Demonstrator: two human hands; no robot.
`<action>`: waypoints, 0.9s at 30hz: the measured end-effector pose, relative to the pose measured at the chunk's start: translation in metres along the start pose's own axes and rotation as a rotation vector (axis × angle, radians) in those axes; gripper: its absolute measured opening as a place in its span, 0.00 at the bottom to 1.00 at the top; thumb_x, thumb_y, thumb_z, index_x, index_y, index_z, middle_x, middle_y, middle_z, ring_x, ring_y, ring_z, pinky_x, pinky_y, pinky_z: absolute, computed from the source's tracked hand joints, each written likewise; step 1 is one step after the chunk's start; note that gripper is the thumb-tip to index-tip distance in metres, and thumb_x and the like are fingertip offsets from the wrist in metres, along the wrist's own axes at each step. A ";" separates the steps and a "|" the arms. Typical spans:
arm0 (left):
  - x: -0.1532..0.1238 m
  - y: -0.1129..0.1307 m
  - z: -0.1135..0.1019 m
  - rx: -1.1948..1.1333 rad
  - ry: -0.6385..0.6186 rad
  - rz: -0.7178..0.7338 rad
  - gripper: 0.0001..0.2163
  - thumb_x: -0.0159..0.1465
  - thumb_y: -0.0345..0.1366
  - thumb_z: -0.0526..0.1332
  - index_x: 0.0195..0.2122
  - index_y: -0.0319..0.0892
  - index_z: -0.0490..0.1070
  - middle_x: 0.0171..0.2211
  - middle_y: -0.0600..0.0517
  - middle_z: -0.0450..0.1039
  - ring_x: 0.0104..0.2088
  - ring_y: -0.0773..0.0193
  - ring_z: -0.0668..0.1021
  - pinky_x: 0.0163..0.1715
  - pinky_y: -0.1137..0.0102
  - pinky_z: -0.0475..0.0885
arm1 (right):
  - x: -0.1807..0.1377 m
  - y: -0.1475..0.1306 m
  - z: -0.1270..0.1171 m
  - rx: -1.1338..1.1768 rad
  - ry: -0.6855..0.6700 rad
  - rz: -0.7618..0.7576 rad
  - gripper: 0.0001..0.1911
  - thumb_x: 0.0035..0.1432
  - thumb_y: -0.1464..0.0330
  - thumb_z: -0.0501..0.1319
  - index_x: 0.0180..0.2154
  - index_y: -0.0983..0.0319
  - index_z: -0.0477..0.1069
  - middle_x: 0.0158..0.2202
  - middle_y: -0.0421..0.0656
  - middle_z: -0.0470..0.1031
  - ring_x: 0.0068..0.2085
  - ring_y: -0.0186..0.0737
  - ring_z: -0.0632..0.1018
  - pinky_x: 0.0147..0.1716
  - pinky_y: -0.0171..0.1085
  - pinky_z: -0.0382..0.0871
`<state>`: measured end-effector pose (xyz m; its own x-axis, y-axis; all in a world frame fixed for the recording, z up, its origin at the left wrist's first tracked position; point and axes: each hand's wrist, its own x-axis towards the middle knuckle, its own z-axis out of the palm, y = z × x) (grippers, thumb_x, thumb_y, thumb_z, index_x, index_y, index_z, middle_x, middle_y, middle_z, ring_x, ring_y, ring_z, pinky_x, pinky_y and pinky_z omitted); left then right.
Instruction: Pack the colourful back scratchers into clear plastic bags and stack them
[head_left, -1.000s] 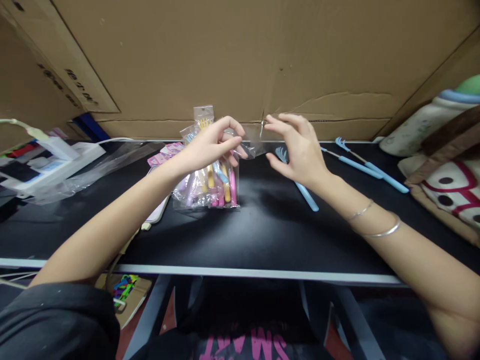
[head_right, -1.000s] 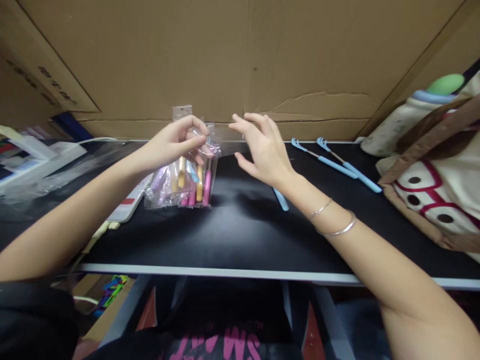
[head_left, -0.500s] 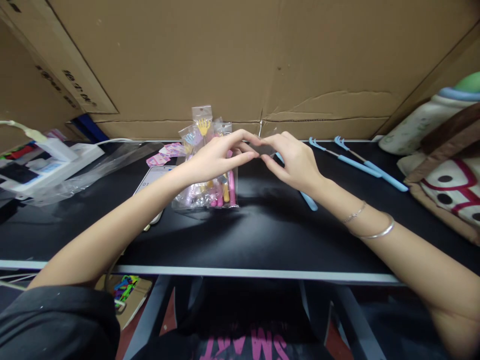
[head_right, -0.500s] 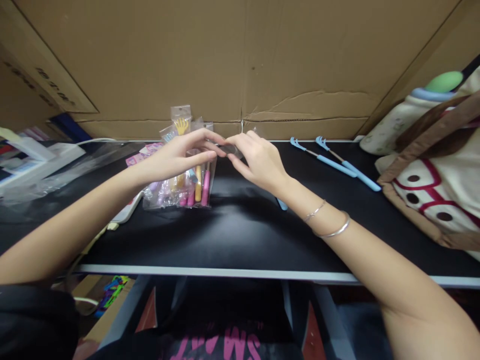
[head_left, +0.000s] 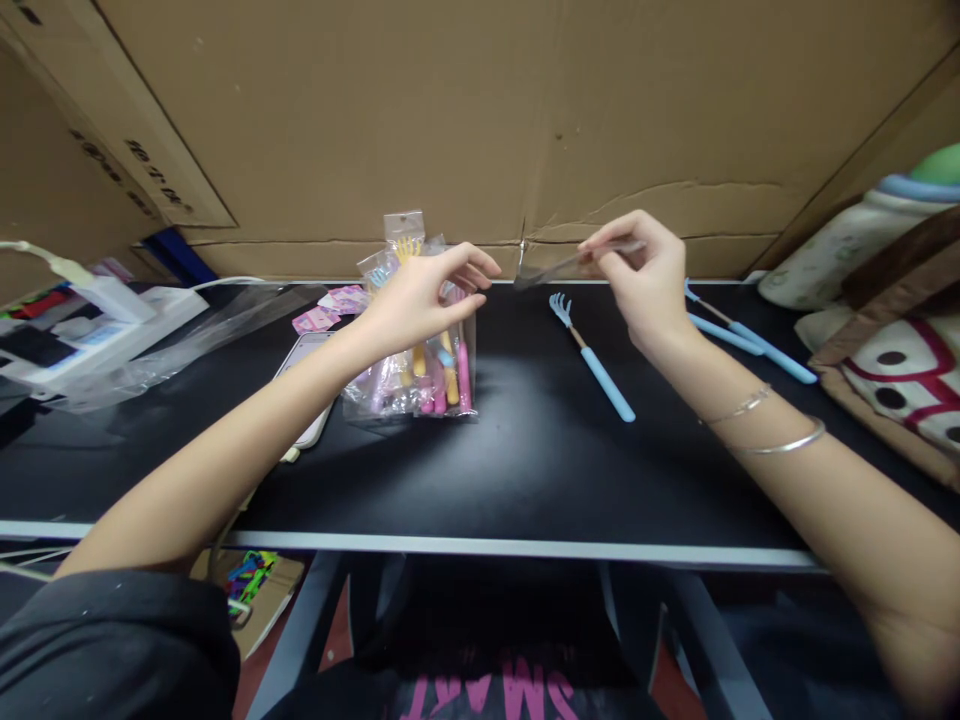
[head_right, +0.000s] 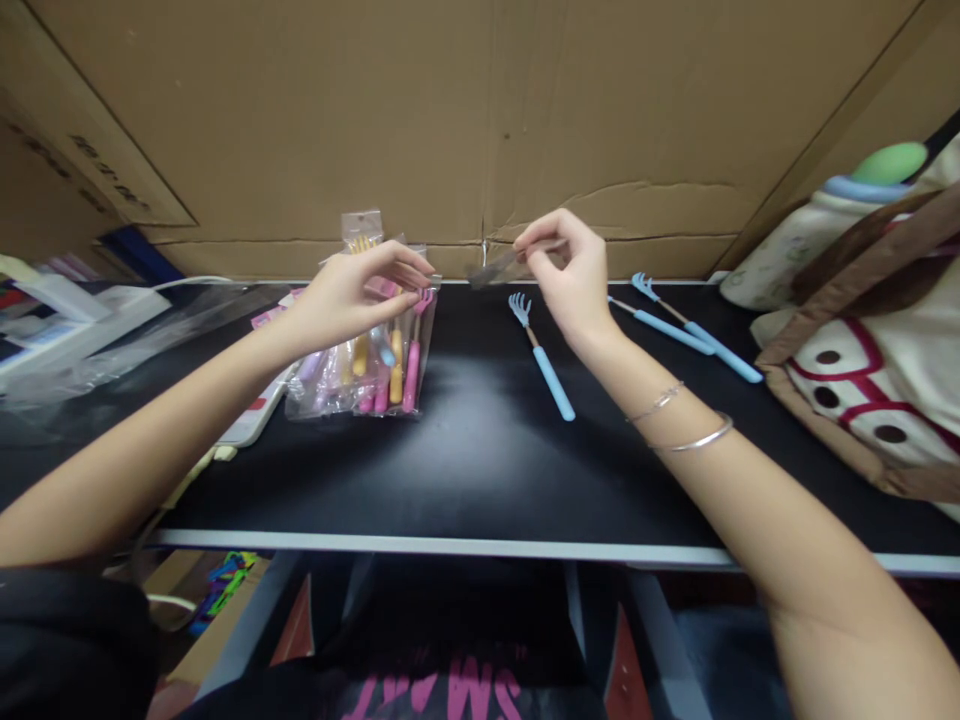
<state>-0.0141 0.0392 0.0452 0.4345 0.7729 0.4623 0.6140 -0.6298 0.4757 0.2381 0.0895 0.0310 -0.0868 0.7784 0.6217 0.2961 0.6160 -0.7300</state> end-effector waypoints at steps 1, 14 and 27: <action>0.000 -0.001 -0.001 0.031 0.003 0.008 0.13 0.63 0.35 0.60 0.49 0.39 0.70 0.46 0.47 0.78 0.46 0.62 0.79 0.45 0.69 0.73 | 0.003 -0.001 -0.002 0.072 -0.003 0.021 0.08 0.56 0.59 0.64 0.33 0.54 0.68 0.39 0.45 0.79 0.45 0.50 0.78 0.45 0.50 0.73; 0.002 -0.006 -0.004 0.340 0.098 0.174 0.21 0.63 0.36 0.59 0.58 0.46 0.67 0.59 0.48 0.68 0.61 0.51 0.66 0.61 0.55 0.60 | -0.005 -0.040 -0.004 0.375 -0.147 0.131 0.20 0.48 0.51 0.67 0.39 0.50 0.65 0.36 0.39 0.78 0.48 0.49 0.77 0.43 0.47 0.73; -0.001 -0.018 -0.006 0.584 -0.046 0.120 0.12 0.61 0.38 0.64 0.45 0.43 0.74 0.41 0.44 0.71 0.52 0.44 0.69 0.56 0.50 0.60 | 0.001 -0.002 -0.002 0.262 -0.273 0.162 0.14 0.48 0.60 0.66 0.33 0.54 0.62 0.32 0.40 0.77 0.36 0.44 0.78 0.38 0.47 0.74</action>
<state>-0.0295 0.0495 0.0410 0.5436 0.7095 0.4484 0.8137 -0.5765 -0.0742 0.2394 0.0889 0.0338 -0.3184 0.8498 0.4201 0.0773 0.4650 -0.8819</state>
